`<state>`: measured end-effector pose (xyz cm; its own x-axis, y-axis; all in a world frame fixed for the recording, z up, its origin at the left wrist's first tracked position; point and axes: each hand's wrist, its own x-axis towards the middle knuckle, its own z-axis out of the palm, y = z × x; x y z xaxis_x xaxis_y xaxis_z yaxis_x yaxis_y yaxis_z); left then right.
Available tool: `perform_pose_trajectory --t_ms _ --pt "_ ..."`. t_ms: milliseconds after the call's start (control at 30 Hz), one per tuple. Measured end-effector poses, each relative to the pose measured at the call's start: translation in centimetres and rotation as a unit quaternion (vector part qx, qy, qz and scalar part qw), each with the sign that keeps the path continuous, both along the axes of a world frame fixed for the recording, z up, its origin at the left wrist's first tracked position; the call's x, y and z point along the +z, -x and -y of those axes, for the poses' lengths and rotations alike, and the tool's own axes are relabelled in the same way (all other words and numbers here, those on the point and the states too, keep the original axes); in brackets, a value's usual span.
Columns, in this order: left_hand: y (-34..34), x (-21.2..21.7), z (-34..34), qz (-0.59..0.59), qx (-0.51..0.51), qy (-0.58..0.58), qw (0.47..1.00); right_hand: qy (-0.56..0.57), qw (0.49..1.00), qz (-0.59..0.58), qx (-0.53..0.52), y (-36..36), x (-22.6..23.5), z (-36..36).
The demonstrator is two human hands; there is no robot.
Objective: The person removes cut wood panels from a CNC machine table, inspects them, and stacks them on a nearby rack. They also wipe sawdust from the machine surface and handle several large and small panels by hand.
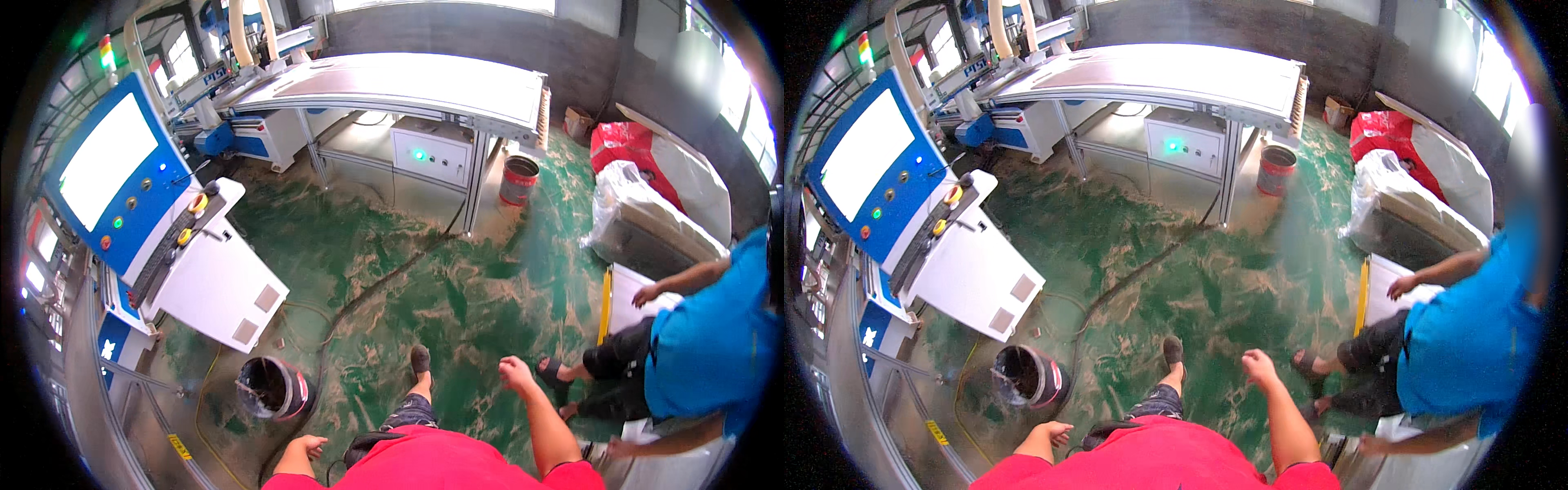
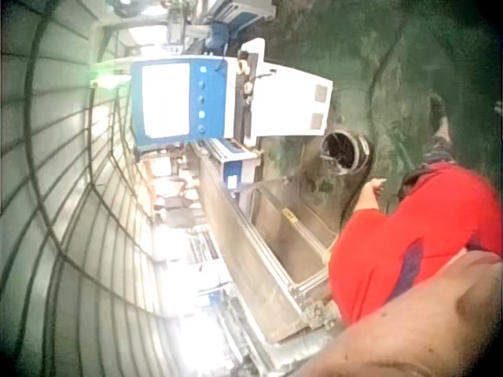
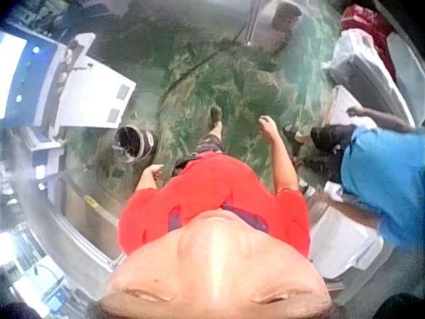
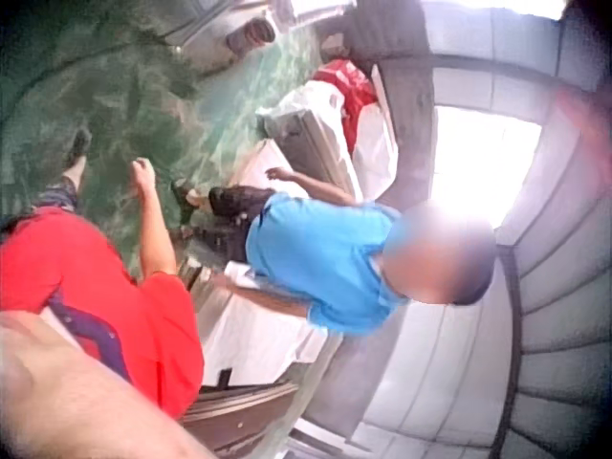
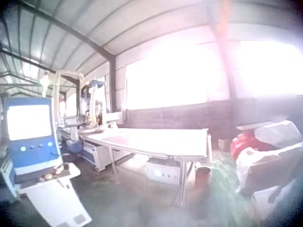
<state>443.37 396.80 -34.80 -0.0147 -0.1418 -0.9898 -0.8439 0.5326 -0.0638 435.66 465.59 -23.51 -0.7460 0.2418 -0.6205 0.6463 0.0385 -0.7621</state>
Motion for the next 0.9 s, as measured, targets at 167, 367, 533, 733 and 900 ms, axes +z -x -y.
perform_pose_trajectory --t_ms 167,367,533,733,900 --pt "28.5 -4.9 -9.3 -0.133 -0.140 -0.062 0.979 -0.126 0.982 0.060 0.128 5.1 -7.8 -3.2" --pt "62.5 10.6 -35.8 -0.423 -0.347 -0.156 0.822 0.030 0.978 0.157 -0.137 9.4 -6.0 -5.9" --pt "75.9 20.8 -53.2 -0.450 -0.290 -0.291 0.793 -0.014 0.990 0.101 -0.093 19.0 -11.6 -12.4" --pt "86.6 21.2 -62.1 -0.386 -0.352 -0.342 0.781 0.018 0.968 0.067 -0.243 44.0 -5.4 -22.9" --pt "97.5 28.4 -67.9 -0.444 -0.397 -0.307 0.742 -0.100 0.927 -0.238 -0.273 66.0 0.5 -36.6"
